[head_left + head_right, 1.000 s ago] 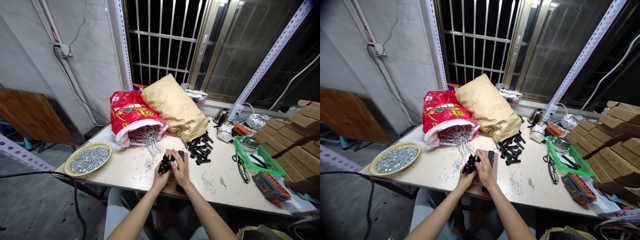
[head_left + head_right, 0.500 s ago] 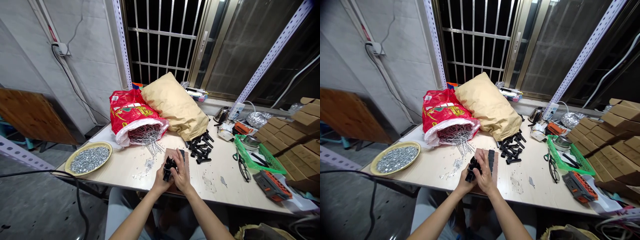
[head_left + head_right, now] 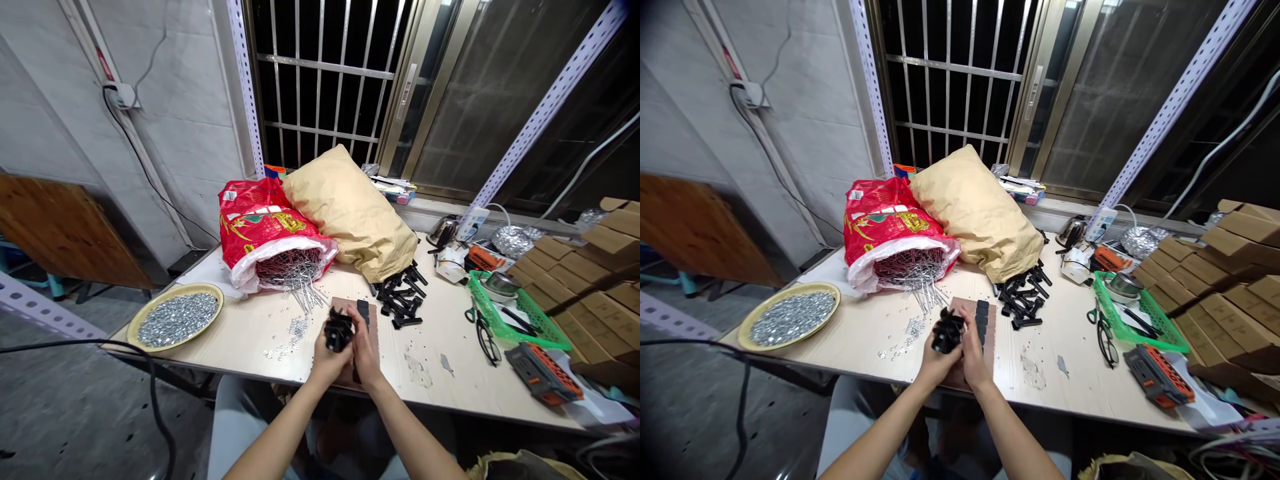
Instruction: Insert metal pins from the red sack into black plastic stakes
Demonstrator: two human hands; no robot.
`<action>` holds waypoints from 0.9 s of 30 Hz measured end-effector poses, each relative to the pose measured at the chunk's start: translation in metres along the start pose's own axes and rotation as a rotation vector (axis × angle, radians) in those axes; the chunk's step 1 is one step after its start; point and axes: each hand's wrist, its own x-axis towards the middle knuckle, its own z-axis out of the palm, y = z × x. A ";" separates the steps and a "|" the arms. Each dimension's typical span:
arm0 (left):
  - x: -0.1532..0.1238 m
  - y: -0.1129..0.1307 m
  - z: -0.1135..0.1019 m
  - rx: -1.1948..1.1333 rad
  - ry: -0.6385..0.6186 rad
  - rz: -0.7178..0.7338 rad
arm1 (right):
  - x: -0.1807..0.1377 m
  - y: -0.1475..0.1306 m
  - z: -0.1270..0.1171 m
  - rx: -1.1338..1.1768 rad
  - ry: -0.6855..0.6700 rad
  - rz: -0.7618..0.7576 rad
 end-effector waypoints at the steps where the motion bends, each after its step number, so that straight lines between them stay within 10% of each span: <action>1: 0.002 0.000 -0.001 -0.074 0.063 -0.059 | -0.004 0.000 0.002 -0.058 -0.057 -0.025; 9: 0.012 0.012 -0.030 -0.522 0.380 -0.306 | 0.009 -0.008 0.019 -0.347 -0.341 -0.196; 17: 0.019 0.014 -0.070 -0.328 0.338 -0.178 | 0.122 0.024 0.035 -0.753 -0.169 0.074; 27: 0.004 0.014 -0.101 0.076 0.243 0.081 | 0.130 -0.010 0.023 -0.711 -0.223 0.008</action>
